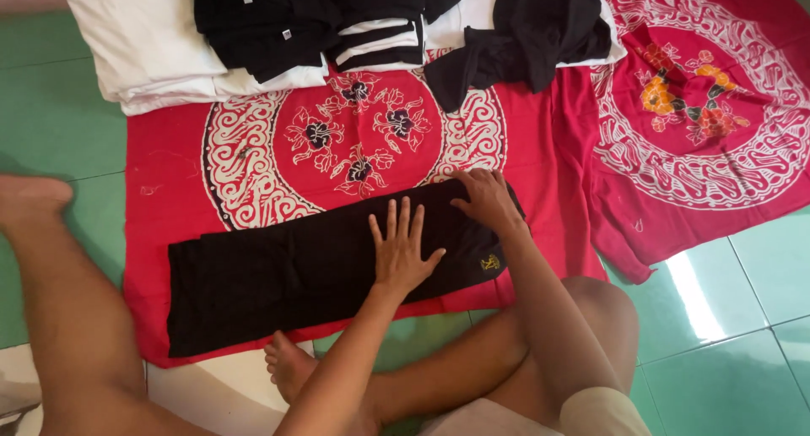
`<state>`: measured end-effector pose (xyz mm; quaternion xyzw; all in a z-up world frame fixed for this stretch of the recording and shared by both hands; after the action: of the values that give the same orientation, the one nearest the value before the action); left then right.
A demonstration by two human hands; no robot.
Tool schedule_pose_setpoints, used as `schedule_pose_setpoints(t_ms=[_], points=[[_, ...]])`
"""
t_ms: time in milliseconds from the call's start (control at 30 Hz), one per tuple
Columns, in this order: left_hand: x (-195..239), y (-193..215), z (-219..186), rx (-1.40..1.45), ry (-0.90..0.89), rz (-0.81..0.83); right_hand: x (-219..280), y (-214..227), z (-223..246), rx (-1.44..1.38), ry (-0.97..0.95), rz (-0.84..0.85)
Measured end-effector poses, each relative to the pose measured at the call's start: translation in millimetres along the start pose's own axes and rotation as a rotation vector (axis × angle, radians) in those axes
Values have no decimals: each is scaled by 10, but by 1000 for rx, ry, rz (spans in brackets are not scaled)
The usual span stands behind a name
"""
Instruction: The person folds a black pair of shorts on a red patterned mat. They smooth the fabric, fold the legs, and then fold the garment into a compact rectangle. The person then picks up the folded shorts and places them aside before picking up another pair of black shorts to begin folding again.
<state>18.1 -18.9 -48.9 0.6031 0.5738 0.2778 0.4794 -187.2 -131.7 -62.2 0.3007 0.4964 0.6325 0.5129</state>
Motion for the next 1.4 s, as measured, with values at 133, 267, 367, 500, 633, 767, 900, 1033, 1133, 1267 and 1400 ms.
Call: schedule_pose_setpoints(t_ms=[133,267,367,500,633,767,900,1033,1133,1267,1400], points=[[19,91,56,-69,81,192,-42,-53,-202,70,61,-69],[13,96,62,-86,94,253,-109,-48,-333,-206,-106,152],[27,55,94,-75,87,243,-50,355,-265,-149,-200,380],[2,32,102,-86,90,235,-14,469,-390,-34,-242,477],[52,62,75,-80,101,267,87,631,-362,-340,-442,387],[35,30,89,-96,96,253,202,616,-671,-540,-600,309],[43,26,92,-87,97,243,236,539,-733,-686,-652,183],[59,-19,119,-87,94,222,270,354,-1297,-368,-638,-164],[52,-35,129,-89,89,207,429,393,-1525,-82,-672,-248],[66,-67,135,-116,78,181,737,920,-722,-276,-778,266],[72,-76,142,-102,80,197,815,609,-662,-332,-841,390]])
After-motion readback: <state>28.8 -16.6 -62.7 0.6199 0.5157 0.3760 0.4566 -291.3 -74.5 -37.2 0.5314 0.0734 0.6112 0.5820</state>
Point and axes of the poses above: each hand's wrist, its own x-axis away from the middle knuckle, its own y-axis out of the back of the hand, z = x × y, the point moved 2 cm from there along -x, towards the middle knuckle, and after that the axes turned 9 degrees about -z, right-handed, at the moved point
